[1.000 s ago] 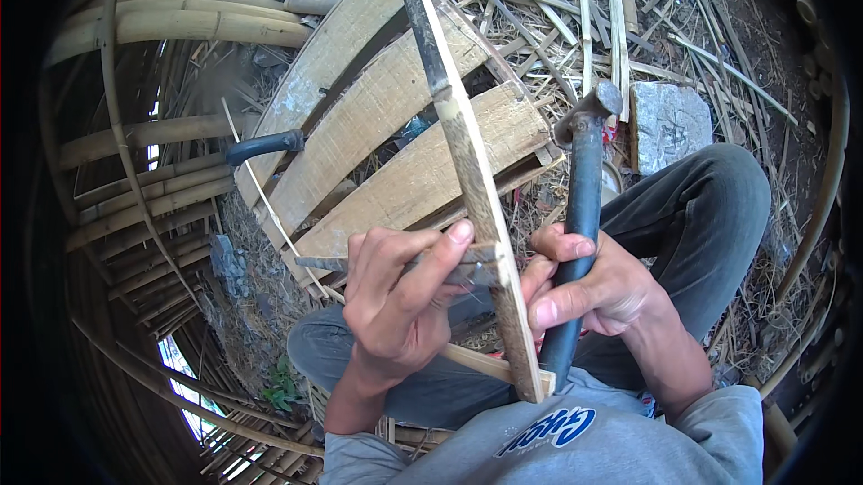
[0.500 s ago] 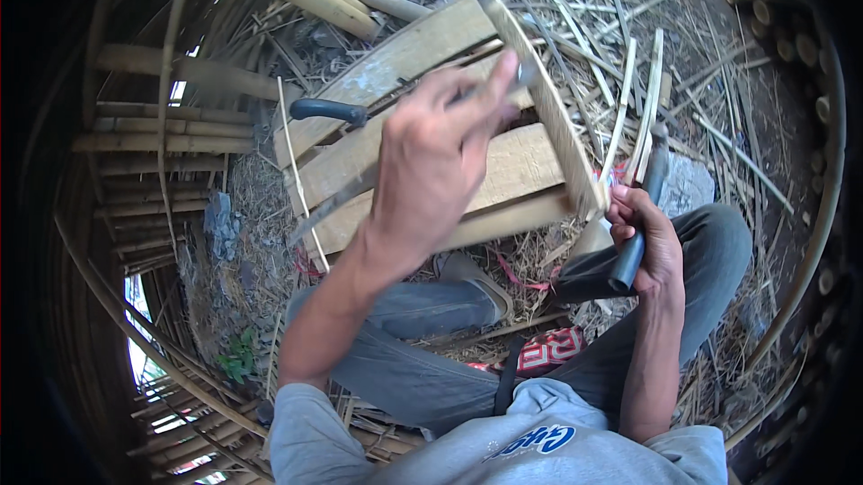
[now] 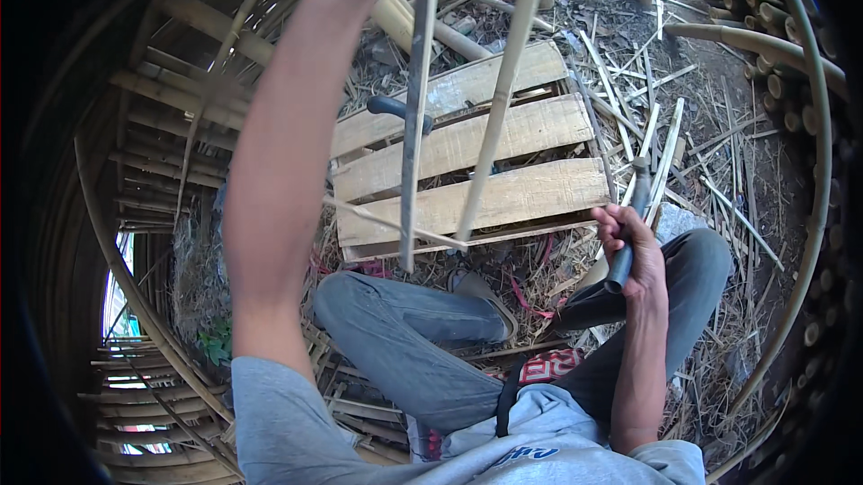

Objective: The person is using a hammer to drive small bamboo pins into a bamboo frame, securing thin bamboo strips to a larger structure. The person handles the hammer and the pins by hand, positioning the pins on the frame before striking them.

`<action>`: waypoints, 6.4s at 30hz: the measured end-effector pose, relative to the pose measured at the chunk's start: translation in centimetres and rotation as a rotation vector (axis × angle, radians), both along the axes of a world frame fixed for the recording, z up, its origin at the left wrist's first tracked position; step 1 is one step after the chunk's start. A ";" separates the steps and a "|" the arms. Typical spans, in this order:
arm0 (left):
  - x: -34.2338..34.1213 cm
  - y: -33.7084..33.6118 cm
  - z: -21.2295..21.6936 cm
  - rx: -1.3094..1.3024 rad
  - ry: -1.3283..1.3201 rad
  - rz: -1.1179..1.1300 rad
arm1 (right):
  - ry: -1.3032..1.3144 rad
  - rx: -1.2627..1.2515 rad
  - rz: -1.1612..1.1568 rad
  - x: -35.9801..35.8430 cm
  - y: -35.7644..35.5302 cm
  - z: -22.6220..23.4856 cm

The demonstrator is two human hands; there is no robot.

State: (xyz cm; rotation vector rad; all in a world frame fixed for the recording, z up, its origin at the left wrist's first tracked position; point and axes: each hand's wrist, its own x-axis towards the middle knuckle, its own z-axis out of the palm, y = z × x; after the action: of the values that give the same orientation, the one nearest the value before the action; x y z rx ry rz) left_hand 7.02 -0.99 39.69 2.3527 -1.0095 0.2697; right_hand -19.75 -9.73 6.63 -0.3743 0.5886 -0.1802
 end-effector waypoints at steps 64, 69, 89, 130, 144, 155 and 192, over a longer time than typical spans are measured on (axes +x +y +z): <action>6.4 -3.0 -31.3 -1.416 1.600 -0.366 | 0.011 -0.489 0.196 1.0 -3.5 3.2; 3.8 -4.0 -23.1 -1.372 1.335 -0.443 | -0.009 -0.582 0.142 0.4 -4.7 6.8; -1.3 3.5 -10.8 -1.438 0.619 -0.021 | -0.100 -0.834 0.536 9.5 -17.6 15.6; 3.2 14.2 -38.1 -1.377 0.808 0.665 | 0.562 -1.063 0.164 -0.1 9.7 -3.1; -4.0 4.7 -33.0 -0.004 -0.123 0.087 | 0.350 -0.999 0.410 5.8 2.1 1.0; -2.6 4.4 -35.0 0.080 -0.116 -0.134 | 0.413 -1.137 0.335 5.8 0.4 -1.3; -4.6 5.6 -37.8 0.055 -0.219 -0.138 | 0.503 -0.570 0.054 1.5 9.0 -5.3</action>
State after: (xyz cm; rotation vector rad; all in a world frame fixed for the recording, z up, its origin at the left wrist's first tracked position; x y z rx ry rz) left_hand 2.43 4.63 1.94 2.3262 -1.2913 0.4591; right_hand -18.29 -0.77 1.37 -1.0045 1.0227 -0.2014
